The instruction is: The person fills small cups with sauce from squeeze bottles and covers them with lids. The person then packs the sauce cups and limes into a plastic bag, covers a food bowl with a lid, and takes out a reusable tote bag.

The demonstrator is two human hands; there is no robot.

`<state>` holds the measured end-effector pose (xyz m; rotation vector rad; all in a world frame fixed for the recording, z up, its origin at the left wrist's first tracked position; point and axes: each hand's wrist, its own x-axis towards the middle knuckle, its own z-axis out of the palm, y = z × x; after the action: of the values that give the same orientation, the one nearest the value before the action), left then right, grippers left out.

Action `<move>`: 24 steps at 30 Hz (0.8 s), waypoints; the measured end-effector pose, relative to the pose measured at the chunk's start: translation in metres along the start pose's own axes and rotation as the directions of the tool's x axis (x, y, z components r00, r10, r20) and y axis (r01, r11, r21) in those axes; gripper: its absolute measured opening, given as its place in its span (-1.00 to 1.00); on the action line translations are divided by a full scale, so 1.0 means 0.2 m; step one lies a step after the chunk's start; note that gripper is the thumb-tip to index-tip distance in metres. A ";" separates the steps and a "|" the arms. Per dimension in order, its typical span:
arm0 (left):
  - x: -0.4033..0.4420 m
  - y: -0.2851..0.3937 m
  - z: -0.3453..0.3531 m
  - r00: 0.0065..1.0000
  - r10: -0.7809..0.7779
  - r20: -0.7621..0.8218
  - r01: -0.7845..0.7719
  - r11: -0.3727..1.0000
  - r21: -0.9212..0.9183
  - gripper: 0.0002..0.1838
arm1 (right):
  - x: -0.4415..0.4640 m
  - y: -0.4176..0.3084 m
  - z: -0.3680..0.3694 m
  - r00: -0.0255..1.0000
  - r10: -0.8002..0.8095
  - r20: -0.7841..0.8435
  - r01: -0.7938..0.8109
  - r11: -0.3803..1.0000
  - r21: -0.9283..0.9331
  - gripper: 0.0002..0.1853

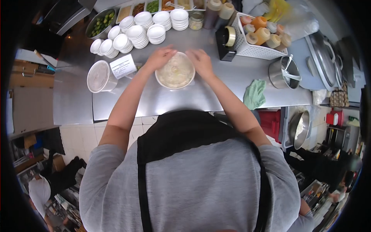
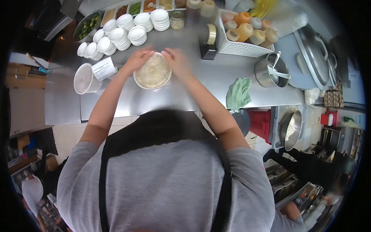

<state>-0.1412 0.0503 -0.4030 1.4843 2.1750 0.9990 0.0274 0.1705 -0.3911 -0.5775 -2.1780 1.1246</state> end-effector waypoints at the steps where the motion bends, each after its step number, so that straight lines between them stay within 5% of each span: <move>1: 0.01 0.06 -0.03 0.999 -0.051 -0.015 0.053 0.995 0.086 -0.56 | 0.00 0.04 -0.07 0.995 0.003 -0.095 -0.010 0.998 -0.069 -0.66; 2: 0.01 0.12 -0.04 0.999 -0.037 -0.011 0.038 0.995 0.087 -0.56 | 0.00 0.08 -0.19 0.982 0.005 -0.188 -0.031 0.991 -0.134 -0.61; 4: 0.05 0.35 -0.04 0.966 0.096 -0.242 -0.036 0.970 0.241 -0.61 | 0.01 0.26 -0.41 0.910 0.044 -0.411 -0.073 0.996 -0.056 -0.62; 6: 0.13 0.52 0.18 0.977 0.048 -0.206 -0.036 0.997 0.063 -0.57 | 0.04 0.47 -0.55 0.859 0.157 -0.487 -0.280 0.941 -0.191 -0.69; 7: 0.16 0.61 0.30 0.997 -0.069 -0.034 0.061 0.979 -0.197 -0.62 | 0.07 0.53 -0.55 0.856 0.159 -0.491 -0.284 0.939 -0.192 -0.69; 9: 0.25 0.68 0.61 0.923 -0.230 0.309 0.373 0.732 -0.570 -0.73 | 0.15 0.59 -0.52 0.913 0.335 -0.233 -0.371 0.919 -0.132 -0.75; 10: 0.32 0.64 0.77 0.841 -0.279 0.463 0.537 0.526 -0.659 -0.78 | 0.16 0.59 -0.52 0.911 0.334 -0.244 -0.371 0.919 -0.129 -0.75; 11: 0.36 0.63 0.86 0.842 -0.273 0.465 0.535 0.532 -0.657 -0.78 | 0.18 0.57 -0.52 0.849 0.484 -0.212 -0.484 0.873 0.052 -0.77; 13: 0.43 0.60 0.97 0.826 -0.344 0.447 0.529 0.197 -0.826 -0.76 | 0.16 0.40 -0.55 0.794 0.591 -0.140 -0.528 0.786 0.323 -0.78; 15: 0.47 0.55 0.98 0.835 -0.332 0.439 0.517 0.200 -0.832 -0.71 | 0.05 0.30 -0.65 0.929 0.360 -0.082 -0.315 0.889 0.333 -0.77; 16: 0.49 0.51 0.99 0.841 -0.327 0.431 0.507 0.200 -0.838 -0.66 | -0.06 0.21 -0.69 0.894 0.436 -0.101 -0.379 0.858 0.345 -0.77; 18: 0.50 0.43 1.05 0.933 -0.171 0.318 0.354 0.600 -0.718 -0.59 | -0.35 0.03 -0.75 0.867 0.492 -0.083 -0.439 0.831 0.342 -0.78; 20: 0.43 0.68 0.83 0.775 -0.474 0.418 0.523 0.110 -0.845 -0.62 | -0.62 -0.06 -0.80 0.835 0.549 0.034 -0.519 0.767 0.377 -0.85; 21: 0.42 0.71 0.83 0.775 -0.473 0.420 0.524 0.109 -0.845 -0.62 | -0.76 -0.10 -0.80 0.857 0.513 0.048 -0.504 0.813 0.293 -0.86; 23: 0.42 0.74 0.83 0.832 -0.488 0.263 0.479 0.394 -0.784 -0.70 | -0.91 -0.16 -0.80 0.875 0.480 0.067 -0.483 0.851 0.208 -0.87; 24: 0.43 0.75 0.82 0.832 -0.488 0.265 0.481 0.394 -0.783 -0.70 | -0.95 -0.18 -0.79 0.863 0.502 0.052 -0.502 0.842 0.200 -0.88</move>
<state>0.0261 0.2191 -0.4021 0.3323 1.5245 1.4747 0.2689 0.1222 -0.3502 -1.0963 -1.9174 1.5963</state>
